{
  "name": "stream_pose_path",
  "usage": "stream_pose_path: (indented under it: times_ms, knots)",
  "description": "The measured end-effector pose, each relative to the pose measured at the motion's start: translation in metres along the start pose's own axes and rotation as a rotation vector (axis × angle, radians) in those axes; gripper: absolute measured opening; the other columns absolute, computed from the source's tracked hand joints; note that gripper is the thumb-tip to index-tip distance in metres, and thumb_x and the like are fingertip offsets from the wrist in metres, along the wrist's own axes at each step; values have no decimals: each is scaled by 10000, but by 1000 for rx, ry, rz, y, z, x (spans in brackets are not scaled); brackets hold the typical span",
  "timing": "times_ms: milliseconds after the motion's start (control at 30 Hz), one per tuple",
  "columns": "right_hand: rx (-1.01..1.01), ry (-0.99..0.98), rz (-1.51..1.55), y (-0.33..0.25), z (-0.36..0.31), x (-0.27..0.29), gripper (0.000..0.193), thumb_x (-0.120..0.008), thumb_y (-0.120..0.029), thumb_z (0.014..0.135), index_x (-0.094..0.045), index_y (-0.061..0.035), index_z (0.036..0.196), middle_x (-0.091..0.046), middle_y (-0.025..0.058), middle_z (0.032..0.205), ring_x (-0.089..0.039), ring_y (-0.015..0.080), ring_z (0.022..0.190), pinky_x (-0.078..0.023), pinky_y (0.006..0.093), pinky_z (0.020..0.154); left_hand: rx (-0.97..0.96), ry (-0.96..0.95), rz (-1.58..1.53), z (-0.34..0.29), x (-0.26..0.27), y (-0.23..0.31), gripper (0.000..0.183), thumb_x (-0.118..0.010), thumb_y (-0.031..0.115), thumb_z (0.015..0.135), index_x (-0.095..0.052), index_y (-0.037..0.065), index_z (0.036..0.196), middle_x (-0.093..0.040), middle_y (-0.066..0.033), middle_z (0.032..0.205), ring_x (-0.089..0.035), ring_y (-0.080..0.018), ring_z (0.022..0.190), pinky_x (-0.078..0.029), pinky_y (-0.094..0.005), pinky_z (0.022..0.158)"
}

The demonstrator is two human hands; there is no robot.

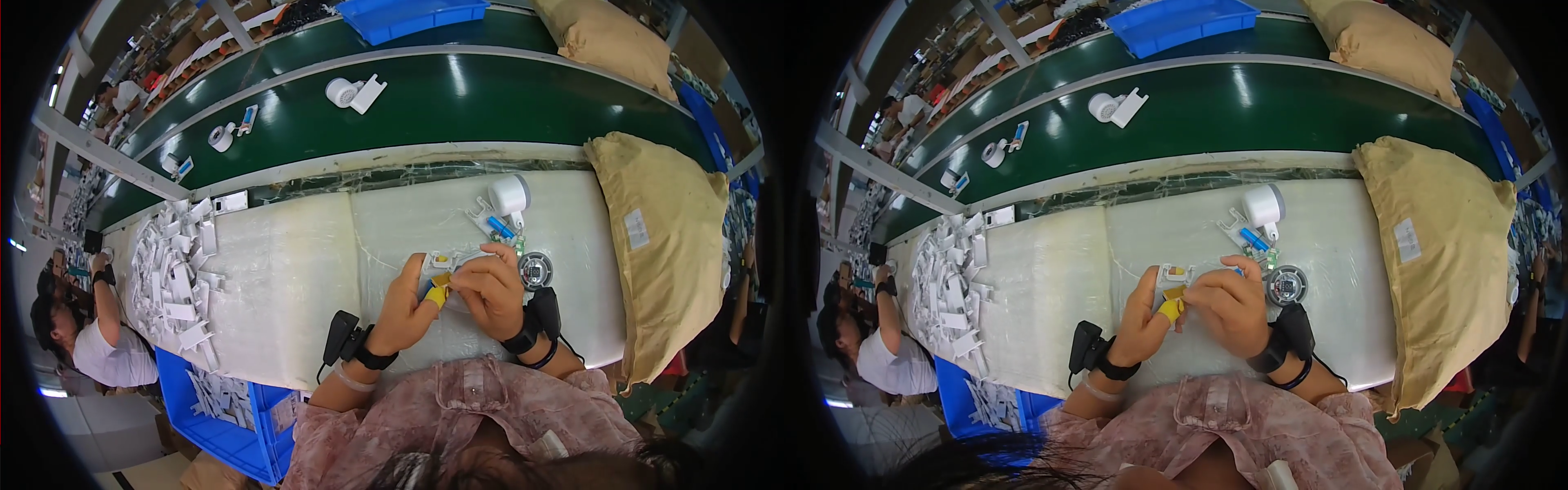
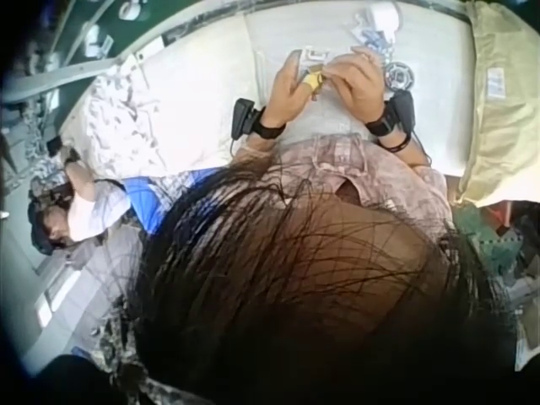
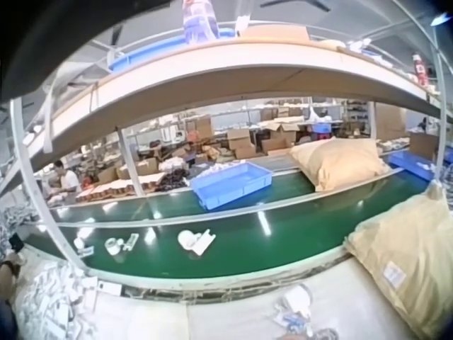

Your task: Assembling and inspecting small electronic components on a production line.

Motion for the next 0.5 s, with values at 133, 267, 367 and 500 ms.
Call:
stream_pose_path:
  times_ms: [133, 267, 367, 500]
  knots:
    - [-8, -3, -2, 0, 0, 0, 222, -749, 3, 727, -673, -110, 903, -655, 18, 867, -624, 179, 818, -410, 454, 953, -30, -3, 14, -1, 0, -4, 417, -355, -64, 793, -453, -9, 1195, -549, -58, 913, -538, -104, 732, -484, -251, 625]
    - [-13, -6, -13, 1, 0, 1, 220, -753, 1, 729, -677, -114, 900, -643, 10, 852, -617, 171, 804, -401, 460, 963, -78, -13, 48, -1, 0, -4, 420, -358, -58, 788, -459, -16, 1194, -560, -57, 888, -541, -102, 728, -485, -249, 629]
    - [-11, -7, -13, 1, 0, 0, 221, -757, -2, 728, -679, -118, 899, -634, 6, 842, -613, 167, 798, -397, 461, 967, -127, -2, 86, -2, -1, -4, 405, -369, -52, 796, -464, -19, 1188, -569, -57, 883, -541, -99, 717, -485, -249, 625]
    - [-8, -8, 5, 2, 1, 0, 213, -757, -3, 733, -682, -115, 897, -634, 4, 839, -612, 169, 795, -393, 458, 973, -71, 35, 131, -4, 0, -4, 356, -504, 7, 821, -451, -26, 1172, -632, -150, 899, -620, -248, 794, -485, -322, 733]
Point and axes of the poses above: each hand's wrist, its own z-axis towards the middle knuckle, its own x-axis out of the back of the hand, y = z × x, the point moved 2 cm from there along z, towards the middle knuckle
